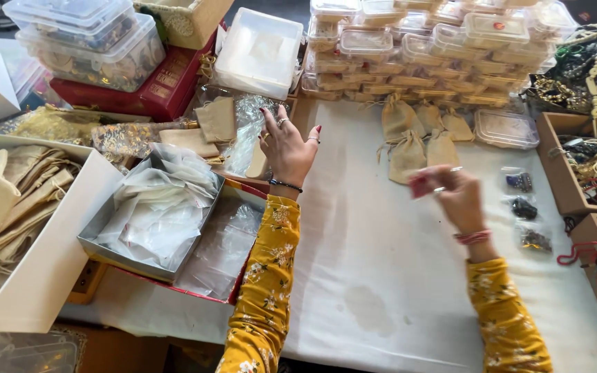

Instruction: Packing jewelry components and beads into small bags and plastic containers.

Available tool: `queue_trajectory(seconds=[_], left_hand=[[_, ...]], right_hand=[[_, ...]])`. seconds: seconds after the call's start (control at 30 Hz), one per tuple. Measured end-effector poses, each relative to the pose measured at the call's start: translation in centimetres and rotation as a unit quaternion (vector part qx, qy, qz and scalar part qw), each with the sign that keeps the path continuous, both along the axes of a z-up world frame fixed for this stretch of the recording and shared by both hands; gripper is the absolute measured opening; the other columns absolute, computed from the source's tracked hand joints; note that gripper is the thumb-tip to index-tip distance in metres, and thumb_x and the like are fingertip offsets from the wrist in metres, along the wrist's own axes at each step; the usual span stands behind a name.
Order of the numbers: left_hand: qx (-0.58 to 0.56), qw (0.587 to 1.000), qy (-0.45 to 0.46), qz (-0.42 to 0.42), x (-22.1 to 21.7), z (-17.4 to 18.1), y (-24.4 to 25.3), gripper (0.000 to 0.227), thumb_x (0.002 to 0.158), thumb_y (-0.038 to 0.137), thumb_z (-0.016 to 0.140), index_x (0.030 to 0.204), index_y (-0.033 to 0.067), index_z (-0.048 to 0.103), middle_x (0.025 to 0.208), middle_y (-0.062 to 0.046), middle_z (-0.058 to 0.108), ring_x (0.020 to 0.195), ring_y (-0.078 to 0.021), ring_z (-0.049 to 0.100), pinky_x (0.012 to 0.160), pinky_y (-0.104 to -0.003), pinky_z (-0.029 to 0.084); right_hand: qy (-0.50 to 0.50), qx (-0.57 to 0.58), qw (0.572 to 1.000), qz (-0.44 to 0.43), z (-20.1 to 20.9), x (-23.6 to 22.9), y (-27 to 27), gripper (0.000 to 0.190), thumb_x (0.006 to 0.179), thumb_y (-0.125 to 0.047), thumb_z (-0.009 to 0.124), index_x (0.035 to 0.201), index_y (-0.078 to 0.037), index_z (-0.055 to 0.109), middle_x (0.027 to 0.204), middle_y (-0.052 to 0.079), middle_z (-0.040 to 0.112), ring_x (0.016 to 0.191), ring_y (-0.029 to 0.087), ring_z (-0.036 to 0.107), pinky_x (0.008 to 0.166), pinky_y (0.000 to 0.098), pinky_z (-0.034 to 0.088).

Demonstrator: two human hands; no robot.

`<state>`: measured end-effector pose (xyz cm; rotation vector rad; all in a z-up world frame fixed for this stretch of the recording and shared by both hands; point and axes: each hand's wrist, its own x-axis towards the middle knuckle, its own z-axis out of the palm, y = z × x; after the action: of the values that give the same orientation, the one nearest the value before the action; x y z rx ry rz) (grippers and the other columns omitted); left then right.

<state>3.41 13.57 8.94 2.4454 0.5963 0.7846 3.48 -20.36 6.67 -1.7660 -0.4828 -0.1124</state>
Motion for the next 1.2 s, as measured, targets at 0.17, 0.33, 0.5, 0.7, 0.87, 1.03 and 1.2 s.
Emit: queue_trajectory(seconds=[0.17, 0.33, 0.5, 0.7, 0.87, 1.03, 1.2], left_hand=[[0.018, 1.000, -0.002, 0.008, 0.3, -0.8, 0.6, 0.096, 0.083, 0.055, 0.076, 0.151, 0.0009, 0.036, 0.158, -0.031, 0.027, 0.139, -0.0484, 0.039, 0.115, -0.061, 0.027], [0.036, 0.999, -0.018, 0.009, 0.4, -0.9, 0.1, 0.093, 0.083, 0.053, 0.076, 0.151, 0.0017, 0.038, 0.159, -0.031, 0.028, 0.139, -0.0479, 0.039, 0.116, -0.061, 0.027], [-0.021, 0.999, -0.035, 0.001, 0.7, 0.3, 1.0, 0.082, 0.089, 0.048, 0.073, 0.151, 0.0030, 0.043, 0.158, -0.027, 0.032, 0.141, -0.0485, 0.040, 0.116, -0.058, 0.030], [0.028, 0.983, 0.108, 0.144, 4.5, 0.0, 4.9, 0.066, 0.095, 0.041, 0.065, 0.148, 0.0057, 0.047, 0.162, -0.027, 0.025, 0.150, -0.0444, 0.029, 0.124, -0.061, 0.019], [0.116, 0.924, 0.251, 0.263, 5.6, -6.8, 13.4, 0.075, 0.094, 0.037, 0.061, 0.154, -0.0002, 0.037, 0.162, -0.031, 0.013, 0.150, -0.0500, 0.018, 0.121, -0.062, 0.012], [0.096, 0.923, 0.260, 0.268, 3.2, -5.6, 16.6, 0.074, 0.098, 0.032, 0.056, 0.159, 0.0035, 0.024, 0.165, -0.030, 0.006, 0.147, -0.0577, 0.017, 0.118, -0.064, 0.017], [0.120, 0.886, 0.376, 0.242, 5.7, -8.0, 21.0, 0.048, 0.099, 0.028, 0.057, 0.143, 0.0074, 0.058, 0.162, -0.031, 0.025, 0.148, -0.0480, 0.028, 0.115, -0.055, 0.031]], right_hand=[[0.071, -0.024, 0.997, 0.033, -5.4, -0.8, 4.3, 0.015, 0.094, 0.001, 0.066, 0.109, 0.004, 0.070, 0.097, 0.009, 0.076, 0.085, 0.012, 0.072, 0.078, 0.0260, 0.059], [0.095, -0.030, 0.994, 0.041, -6.4, -1.3, 5.1, 0.017, 0.095, -0.004, 0.066, 0.109, 0.004, 0.070, 0.089, 0.006, 0.074, 0.076, 0.009, 0.067, 0.070, 0.0246, 0.056], [0.003, -0.092, 0.996, 0.022, -5.4, -1.7, 5.2, 0.017, 0.092, -0.005, 0.070, 0.107, 0.002, 0.073, 0.090, 0.005, 0.076, 0.080, 0.008, 0.067, 0.074, 0.0248, 0.056], [0.003, -0.106, 0.994, 0.022, -5.3, -1.6, 5.2, 0.017, 0.092, -0.007, 0.069, 0.107, 0.002, 0.071, 0.090, 0.005, 0.077, 0.081, 0.007, 0.068, 0.076, 0.0242, 0.056], [-0.001, -0.114, 0.993, 0.017, -4.5, -2.3, 5.4, 0.017, 0.093, -0.009, 0.070, 0.107, 0.000, 0.073, 0.088, 0.009, 0.076, 0.079, 0.011, 0.068, 0.073, 0.0278, 0.056], [-0.065, -0.137, 0.988, 0.001, -4.5, -2.1, 5.3, 0.016, 0.090, -0.010, 0.072, 0.104, -0.003, 0.073, 0.089, 0.010, 0.076, 0.077, 0.016, 0.071, 0.074, 0.0302, 0.057], [-0.063, -0.118, 0.991, 0.018, -4.4, -2.2, 5.5, 0.015, 0.091, -0.010, 0.070, 0.103, -0.002, 0.072, 0.089, 0.009, 0.076, 0.077, 0.014, 0.071, 0.073, 0.0295, 0.056]])
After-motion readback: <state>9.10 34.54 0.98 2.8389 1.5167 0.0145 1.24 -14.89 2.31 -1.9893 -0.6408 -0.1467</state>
